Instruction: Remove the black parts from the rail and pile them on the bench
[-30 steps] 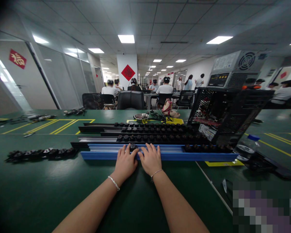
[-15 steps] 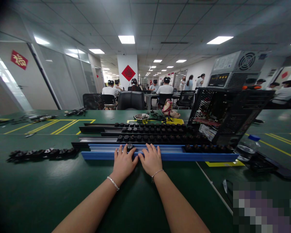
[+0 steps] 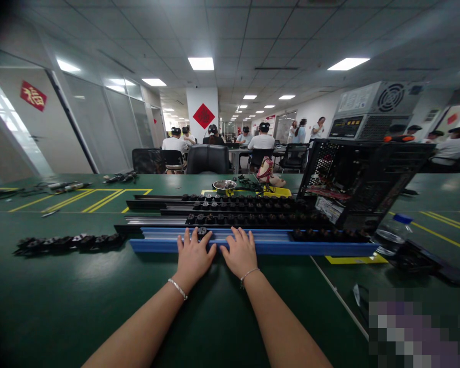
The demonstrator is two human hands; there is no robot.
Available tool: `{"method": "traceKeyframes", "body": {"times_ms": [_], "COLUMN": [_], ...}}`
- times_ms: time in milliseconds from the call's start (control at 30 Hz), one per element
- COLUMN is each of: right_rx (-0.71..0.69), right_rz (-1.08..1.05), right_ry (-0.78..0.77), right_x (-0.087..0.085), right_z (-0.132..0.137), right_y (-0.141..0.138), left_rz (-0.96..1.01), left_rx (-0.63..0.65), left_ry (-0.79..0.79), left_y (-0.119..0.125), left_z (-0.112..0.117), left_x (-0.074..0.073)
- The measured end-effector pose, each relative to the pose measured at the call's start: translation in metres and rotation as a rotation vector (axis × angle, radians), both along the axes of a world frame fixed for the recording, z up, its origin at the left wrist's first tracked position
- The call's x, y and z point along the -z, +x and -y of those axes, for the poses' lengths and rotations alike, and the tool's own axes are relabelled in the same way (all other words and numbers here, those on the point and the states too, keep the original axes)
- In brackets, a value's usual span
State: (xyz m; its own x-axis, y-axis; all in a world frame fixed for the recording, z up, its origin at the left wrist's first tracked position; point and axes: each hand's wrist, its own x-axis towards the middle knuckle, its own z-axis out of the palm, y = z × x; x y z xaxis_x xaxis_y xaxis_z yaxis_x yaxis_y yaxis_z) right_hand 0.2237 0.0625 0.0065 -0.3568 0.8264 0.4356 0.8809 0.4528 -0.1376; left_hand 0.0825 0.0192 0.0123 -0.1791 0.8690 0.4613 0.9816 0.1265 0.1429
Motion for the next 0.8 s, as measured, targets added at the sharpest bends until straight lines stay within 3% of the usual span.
{"method": "traceKeyframes", "body": {"times_ms": [800], "right_rx": [0.005], "right_rz": [0.001], "right_ry": [0.013], "right_x": [0.001], "right_z": [0.0], "right_y": [0.0], "left_rz": [-0.034], "left_rx": [-0.015], "left_ry": [0.009], "left_y": [-0.012], "left_z": [-0.003], "left_x": [0.001]}}
